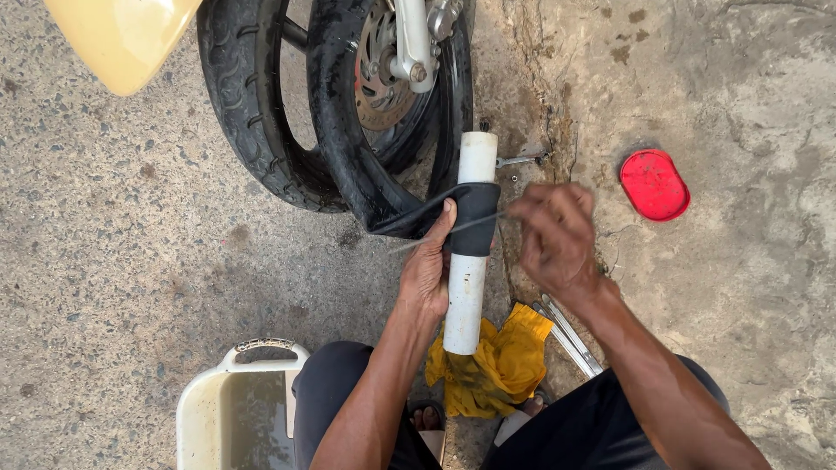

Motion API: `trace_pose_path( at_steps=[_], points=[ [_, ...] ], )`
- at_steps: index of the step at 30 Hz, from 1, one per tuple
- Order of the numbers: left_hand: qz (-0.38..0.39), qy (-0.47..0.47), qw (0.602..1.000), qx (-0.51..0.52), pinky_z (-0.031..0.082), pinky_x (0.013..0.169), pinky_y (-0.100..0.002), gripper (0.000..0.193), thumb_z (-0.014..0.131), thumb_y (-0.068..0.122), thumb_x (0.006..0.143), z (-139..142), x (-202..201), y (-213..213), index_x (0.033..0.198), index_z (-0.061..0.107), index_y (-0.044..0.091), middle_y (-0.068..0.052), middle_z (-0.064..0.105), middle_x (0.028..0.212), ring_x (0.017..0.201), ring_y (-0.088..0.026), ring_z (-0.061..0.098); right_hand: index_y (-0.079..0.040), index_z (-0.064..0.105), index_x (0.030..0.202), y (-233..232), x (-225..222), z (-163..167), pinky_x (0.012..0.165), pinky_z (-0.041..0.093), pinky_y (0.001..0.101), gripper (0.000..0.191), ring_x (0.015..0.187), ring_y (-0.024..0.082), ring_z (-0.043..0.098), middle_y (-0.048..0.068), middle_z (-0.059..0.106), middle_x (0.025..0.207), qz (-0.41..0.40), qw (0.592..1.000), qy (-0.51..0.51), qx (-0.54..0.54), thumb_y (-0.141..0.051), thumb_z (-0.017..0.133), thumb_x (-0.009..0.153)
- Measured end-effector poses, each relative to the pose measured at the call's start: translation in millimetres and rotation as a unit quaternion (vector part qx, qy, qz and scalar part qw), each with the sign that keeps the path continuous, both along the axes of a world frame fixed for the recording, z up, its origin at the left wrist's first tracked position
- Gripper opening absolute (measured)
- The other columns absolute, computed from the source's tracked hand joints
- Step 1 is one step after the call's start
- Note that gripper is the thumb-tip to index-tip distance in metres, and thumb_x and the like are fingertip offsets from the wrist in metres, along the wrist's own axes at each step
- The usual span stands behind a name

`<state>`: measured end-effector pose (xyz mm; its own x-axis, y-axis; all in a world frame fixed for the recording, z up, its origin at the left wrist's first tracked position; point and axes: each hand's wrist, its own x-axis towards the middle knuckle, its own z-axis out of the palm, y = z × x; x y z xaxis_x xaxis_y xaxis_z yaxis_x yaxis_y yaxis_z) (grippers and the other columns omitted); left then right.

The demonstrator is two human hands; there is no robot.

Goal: The person holds a motorcycle tire tube wrapped around a white cylindrical tool and repeatedly scrapes its surface with a metal rod. The person then removes the tube from the tool and wipes it with a yellow cloth.

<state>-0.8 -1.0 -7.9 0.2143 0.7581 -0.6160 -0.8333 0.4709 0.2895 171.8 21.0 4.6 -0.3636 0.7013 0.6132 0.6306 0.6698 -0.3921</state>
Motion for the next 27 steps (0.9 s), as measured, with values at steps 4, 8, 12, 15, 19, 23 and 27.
trace_pose_path(
  at_steps=[4,8,12,15,19,23,27],
  points=[
    [-0.005,-0.005,1.0,0.013,0.062,0.052,-0.029,0.05,0.075,0.044,0.086,-0.1,-0.6,1.8,0.106,0.067,-0.001,-0.013,0.072,0.081,0.063,-0.019,0.072,-0.009,0.069,0.099,3.6,1.7,-12.4,0.086,0.037,0.037,0.035,0.093,0.019,0.057,0.007,0.064,0.096,0.036,0.999,0.019,0.007,0.017,0.054,0.082],
    [-0.004,-0.044,0.999,0.006,0.063,0.052,-0.03,0.051,0.076,0.043,0.086,-1.3,-1.8,1.9,0.108,0.065,-0.001,-0.014,0.071,0.08,0.063,-0.021,0.073,-0.009,0.068,0.101,2.2,5.9,-11.2,0.088,0.037,0.0378,0.03,0.094,0.019,0.057,0.007,0.064,0.098,0.006,1.0,0.001,-0.011,0.015,0.057,0.086],
    [-0.001,-0.086,0.996,0.009,0.064,0.048,-0.032,0.055,0.075,0.046,0.088,-2.9,-3.7,1.8,0.106,0.064,-0.005,-0.017,0.07,0.077,0.058,-0.024,0.072,-0.009,0.068,0.101,-2.4,2.0,-12.3,0.088,0.039,0.0361,0.031,0.097,0.019,0.06,0.007,0.064,0.096,0.06,0.998,0.028,-0.015,0.014,0.055,0.087],
    [-0.001,-0.102,0.995,0.011,0.064,0.049,-0.031,0.053,0.073,0.044,0.091,-0.6,-3.5,1.3,0.108,0.064,-0.005,-0.018,0.069,0.078,0.06,-0.024,0.073,-0.009,0.069,0.1,3.5,1.7,-19.2,0.087,0.037,0.0359,0.025,0.093,0.019,0.056,0.007,0.064,0.096,0.02,0.999,0.043,-0.011,0.011,0.059,0.089],
    [0.0,-0.144,0.989,0.014,0.064,0.05,-0.033,0.053,0.071,0.044,0.09,4.1,-4.0,2.8,0.11,0.064,-0.005,-0.019,0.07,0.081,0.061,-0.025,0.073,-0.01,0.067,0.096,7.1,2.4,-20.3,0.086,0.039,0.036,0.032,0.093,0.018,0.059,0.005,0.064,0.093,0.07,0.996,0.059,0.011,0.015,0.051,0.084],
    [-0.026,-0.132,0.991,0.017,0.063,0.048,-0.033,0.054,0.069,0.047,0.093,3.0,-5.8,1.2,0.11,0.064,-0.004,-0.02,0.07,0.077,0.058,-0.026,0.072,-0.007,0.066,0.102,3.7,4.1,-6.6,0.088,0.04,0.0351,0.028,0.097,0.021,0.056,0.009,0.063,0.099,0.017,0.998,0.06,-0.028,0.014,0.056,0.088],
    [-0.038,-0.154,0.987,0.028,0.063,0.049,-0.035,0.055,0.066,0.05,0.095,-2.2,-7.6,0.4,0.11,0.064,-0.003,-0.022,0.07,0.076,0.057,-0.027,0.072,-0.009,0.067,0.099,0.9,0.3,-5.4,0.086,0.04,0.0357,0.033,0.093,0.019,0.058,0.008,0.063,0.095,0.047,0.998,0.042,-0.025,0.016,0.053,0.083]
  ],
)
